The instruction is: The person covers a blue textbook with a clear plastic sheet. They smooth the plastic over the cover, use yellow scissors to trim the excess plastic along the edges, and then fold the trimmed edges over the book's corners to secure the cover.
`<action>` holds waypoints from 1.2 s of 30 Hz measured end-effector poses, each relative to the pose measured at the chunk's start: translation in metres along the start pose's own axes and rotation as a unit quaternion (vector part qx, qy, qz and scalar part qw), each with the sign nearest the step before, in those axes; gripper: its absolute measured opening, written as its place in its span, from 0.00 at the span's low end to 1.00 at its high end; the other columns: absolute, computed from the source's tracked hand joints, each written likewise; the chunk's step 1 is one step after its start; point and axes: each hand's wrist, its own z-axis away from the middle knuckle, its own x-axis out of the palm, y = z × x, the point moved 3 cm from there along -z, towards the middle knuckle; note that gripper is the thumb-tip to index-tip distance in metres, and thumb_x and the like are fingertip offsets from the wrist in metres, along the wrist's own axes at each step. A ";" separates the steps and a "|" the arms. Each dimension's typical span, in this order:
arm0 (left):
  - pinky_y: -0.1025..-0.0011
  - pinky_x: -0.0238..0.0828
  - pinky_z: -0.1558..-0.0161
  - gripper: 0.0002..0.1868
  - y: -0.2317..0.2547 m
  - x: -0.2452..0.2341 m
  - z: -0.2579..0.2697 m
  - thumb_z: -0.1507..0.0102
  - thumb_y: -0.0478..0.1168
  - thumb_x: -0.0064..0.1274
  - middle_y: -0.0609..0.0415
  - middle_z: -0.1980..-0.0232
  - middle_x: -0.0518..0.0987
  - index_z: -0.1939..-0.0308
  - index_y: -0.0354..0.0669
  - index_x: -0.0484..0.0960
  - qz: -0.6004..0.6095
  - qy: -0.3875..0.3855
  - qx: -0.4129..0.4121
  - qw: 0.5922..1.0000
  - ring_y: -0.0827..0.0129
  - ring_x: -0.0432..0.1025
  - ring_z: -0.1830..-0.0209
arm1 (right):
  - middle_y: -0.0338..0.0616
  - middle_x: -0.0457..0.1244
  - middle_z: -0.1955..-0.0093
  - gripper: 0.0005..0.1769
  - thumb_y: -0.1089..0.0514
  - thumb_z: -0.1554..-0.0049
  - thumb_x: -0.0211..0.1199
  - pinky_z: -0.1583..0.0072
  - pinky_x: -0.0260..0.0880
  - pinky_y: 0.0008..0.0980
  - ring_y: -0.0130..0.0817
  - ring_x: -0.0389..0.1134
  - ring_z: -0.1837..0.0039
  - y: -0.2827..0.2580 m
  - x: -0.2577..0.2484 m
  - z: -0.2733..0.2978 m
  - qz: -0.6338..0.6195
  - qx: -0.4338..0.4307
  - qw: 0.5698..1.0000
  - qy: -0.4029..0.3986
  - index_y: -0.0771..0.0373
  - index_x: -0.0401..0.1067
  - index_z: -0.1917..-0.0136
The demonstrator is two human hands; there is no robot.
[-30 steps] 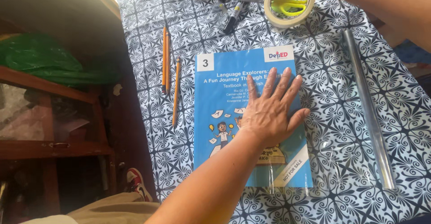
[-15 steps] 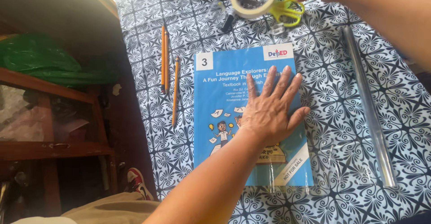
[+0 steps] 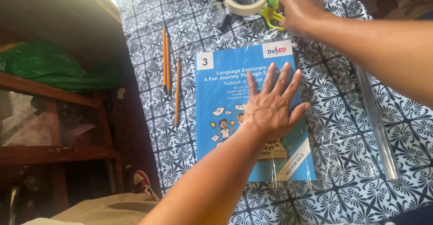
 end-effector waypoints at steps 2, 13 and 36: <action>0.30 0.17 0.28 0.41 -0.001 0.001 0.000 0.32 0.67 0.27 0.51 0.17 0.44 0.20 0.54 0.46 0.004 0.000 0.000 1.000 0.49 0.32 0.17 | 0.58 0.71 0.50 0.22 0.58 0.53 0.73 0.46 0.73 0.50 0.54 0.73 0.46 -0.004 -0.012 -0.007 0.064 0.009 0.997 -0.033 0.62 0.78 0.44; 0.31 0.15 0.28 0.41 0.000 -0.001 -0.001 0.33 0.66 0.28 0.50 0.17 0.42 0.20 0.53 0.44 0.021 -0.011 -0.003 1.000 0.49 0.30 0.17 | 0.46 0.73 0.56 0.29 0.56 0.57 0.75 0.54 0.77 0.40 0.42 0.78 0.54 0.068 -0.056 0.026 0.097 0.029 0.953 -0.287 0.57 0.82 0.40; 0.30 0.15 0.30 0.42 0.002 0.006 -0.002 0.32 0.65 0.28 0.47 0.17 0.41 0.20 0.50 0.44 0.000 0.009 0.023 1.000 0.46 0.29 0.17 | 0.42 0.61 0.54 0.28 0.44 0.38 0.64 0.48 0.69 0.33 0.34 0.67 0.52 0.041 0.011 0.509 -0.684 0.315 0.603 -0.262 0.59 0.56 0.36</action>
